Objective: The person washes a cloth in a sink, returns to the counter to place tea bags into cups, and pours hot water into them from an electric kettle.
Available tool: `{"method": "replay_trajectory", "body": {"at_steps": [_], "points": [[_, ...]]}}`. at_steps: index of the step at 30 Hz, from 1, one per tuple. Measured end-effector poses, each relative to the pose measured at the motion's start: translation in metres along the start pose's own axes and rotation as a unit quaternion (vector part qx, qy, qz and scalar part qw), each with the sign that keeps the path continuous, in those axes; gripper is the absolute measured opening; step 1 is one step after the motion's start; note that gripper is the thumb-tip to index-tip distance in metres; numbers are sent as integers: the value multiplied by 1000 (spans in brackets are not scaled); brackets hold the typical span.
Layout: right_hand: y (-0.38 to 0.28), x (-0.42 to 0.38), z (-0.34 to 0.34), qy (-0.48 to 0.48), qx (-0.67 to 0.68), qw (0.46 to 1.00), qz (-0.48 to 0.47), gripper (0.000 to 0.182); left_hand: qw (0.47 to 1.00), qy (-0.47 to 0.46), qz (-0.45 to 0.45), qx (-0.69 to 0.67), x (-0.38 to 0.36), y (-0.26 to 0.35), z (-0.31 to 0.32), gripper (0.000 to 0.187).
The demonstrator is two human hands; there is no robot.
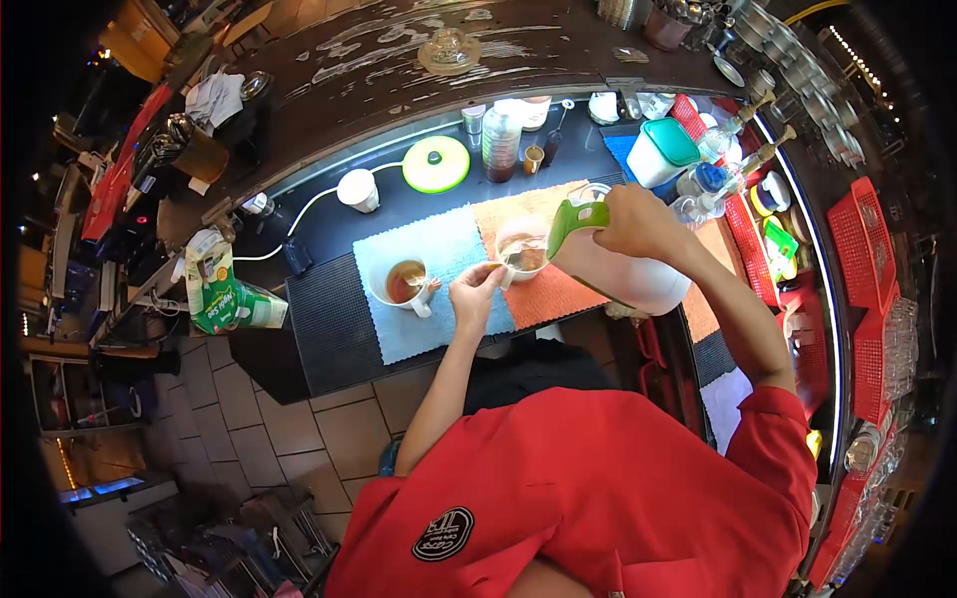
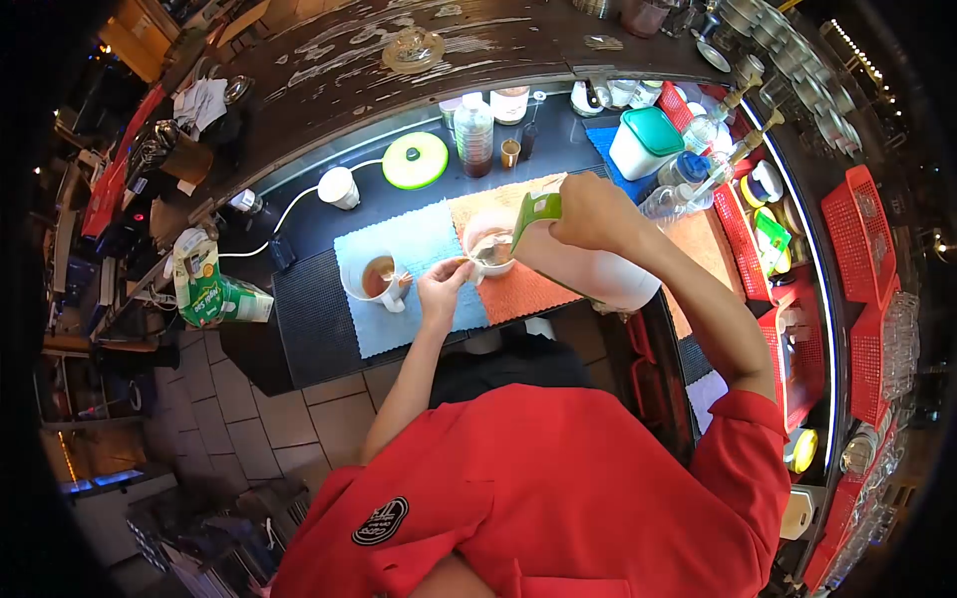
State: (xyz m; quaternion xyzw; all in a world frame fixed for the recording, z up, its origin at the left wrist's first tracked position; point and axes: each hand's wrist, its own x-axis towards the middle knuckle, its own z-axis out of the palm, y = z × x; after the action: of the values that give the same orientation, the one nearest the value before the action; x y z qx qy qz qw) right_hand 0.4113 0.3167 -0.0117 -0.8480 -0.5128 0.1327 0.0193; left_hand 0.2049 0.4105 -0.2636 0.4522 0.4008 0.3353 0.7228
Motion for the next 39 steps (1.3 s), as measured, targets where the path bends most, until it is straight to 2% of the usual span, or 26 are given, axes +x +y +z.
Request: {"method": "replay_trajectory", "body": {"at_steps": [8, 17, 22, 28, 32, 34, 35, 37, 39], "points": [[30, -9, 15, 2, 98, 995, 27, 35, 1000, -7, -2, 11, 0, 0, -3, 21], [52, -21, 36, 48, 193, 979, 54, 35, 992, -9, 72, 99, 0, -2, -3, 21], [42, -24, 26, 39, 138, 988, 51, 35, 992, 5, 81, 93, 11, -27, -8, 18], [42, -17, 26, 45, 144, 988, 30, 41, 999, -3, 17, 38, -2, 4, -3, 17], [53, -19, 30, 65, 157, 985, 8, 30, 973, 35, 160, 165, -4, 3, -2, 21], [44, -31, 11, 9, 258, 962, 86, 23, 961, 34, 180, 206, -8, 9, 4, 21], [46, -35, 14, 6, 257, 963, 82, 23, 948, 29, 197, 248, -12, 15, 8, 22], [61, -42, 24, 63, 376, 919, 97, 17, 915, 21, 229, 331, -20, 28, 13, 23], [81, -49, 43, 120, 447, 883, 78, 14, 896, 0, 222, 383, -24, 43, 18, 22]]}}
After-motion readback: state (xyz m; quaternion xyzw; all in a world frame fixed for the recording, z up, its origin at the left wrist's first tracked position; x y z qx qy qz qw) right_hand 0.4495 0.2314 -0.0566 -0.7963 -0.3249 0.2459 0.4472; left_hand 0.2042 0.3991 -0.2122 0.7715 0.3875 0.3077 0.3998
